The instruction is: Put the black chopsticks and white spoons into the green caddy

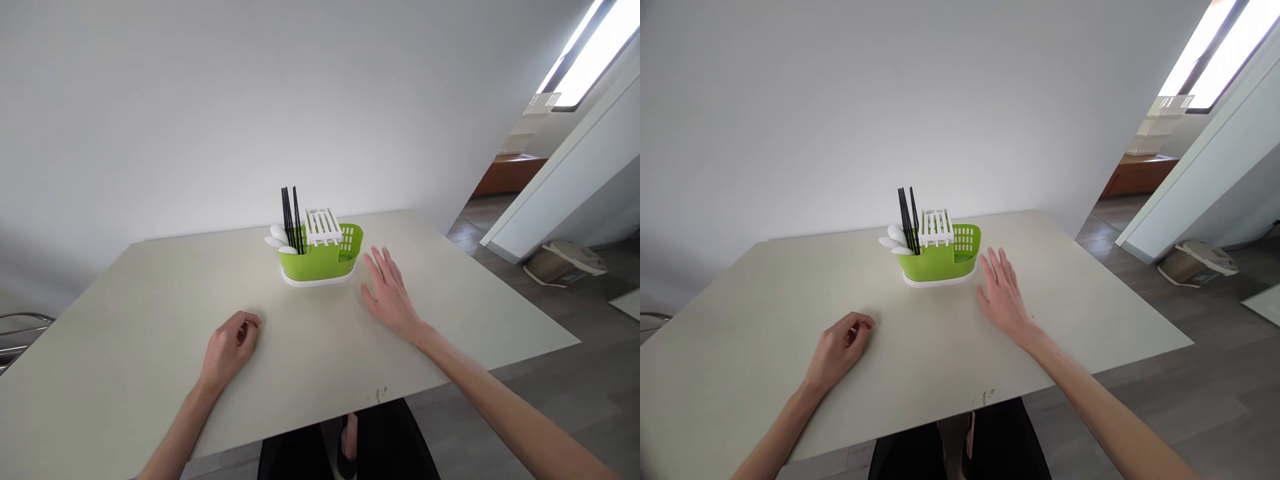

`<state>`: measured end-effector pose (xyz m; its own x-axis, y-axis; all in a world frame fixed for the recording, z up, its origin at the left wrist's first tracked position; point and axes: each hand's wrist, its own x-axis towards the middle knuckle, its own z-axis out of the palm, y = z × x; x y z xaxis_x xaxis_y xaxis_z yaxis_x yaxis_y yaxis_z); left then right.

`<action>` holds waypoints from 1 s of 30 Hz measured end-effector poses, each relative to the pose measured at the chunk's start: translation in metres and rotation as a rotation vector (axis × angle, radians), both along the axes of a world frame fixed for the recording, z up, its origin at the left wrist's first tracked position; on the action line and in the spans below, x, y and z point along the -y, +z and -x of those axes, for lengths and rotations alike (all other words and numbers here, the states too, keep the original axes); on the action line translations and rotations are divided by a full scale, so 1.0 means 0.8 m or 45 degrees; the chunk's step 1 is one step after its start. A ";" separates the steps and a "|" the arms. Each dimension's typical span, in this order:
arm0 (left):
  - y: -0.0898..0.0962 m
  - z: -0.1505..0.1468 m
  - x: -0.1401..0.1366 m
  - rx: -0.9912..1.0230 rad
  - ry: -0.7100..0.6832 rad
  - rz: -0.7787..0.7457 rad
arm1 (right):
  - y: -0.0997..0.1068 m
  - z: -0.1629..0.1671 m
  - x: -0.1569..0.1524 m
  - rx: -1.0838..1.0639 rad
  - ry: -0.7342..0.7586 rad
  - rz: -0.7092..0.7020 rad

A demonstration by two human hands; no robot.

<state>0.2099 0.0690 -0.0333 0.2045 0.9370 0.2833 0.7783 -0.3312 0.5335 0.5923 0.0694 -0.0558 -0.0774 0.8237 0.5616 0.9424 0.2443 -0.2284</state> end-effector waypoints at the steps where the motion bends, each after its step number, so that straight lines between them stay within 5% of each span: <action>1: 0.000 0.000 0.000 0.002 0.004 0.010 | 0.006 0.008 -0.007 0.032 0.030 0.002; 13: 0.001 0.004 0.002 0.048 0.017 0.069 | -0.010 0.026 -0.049 0.129 0.018 0.093; 30: -0.001 0.019 0.000 0.067 0.047 0.125 | -0.031 -0.074 -0.093 0.154 -0.283 0.170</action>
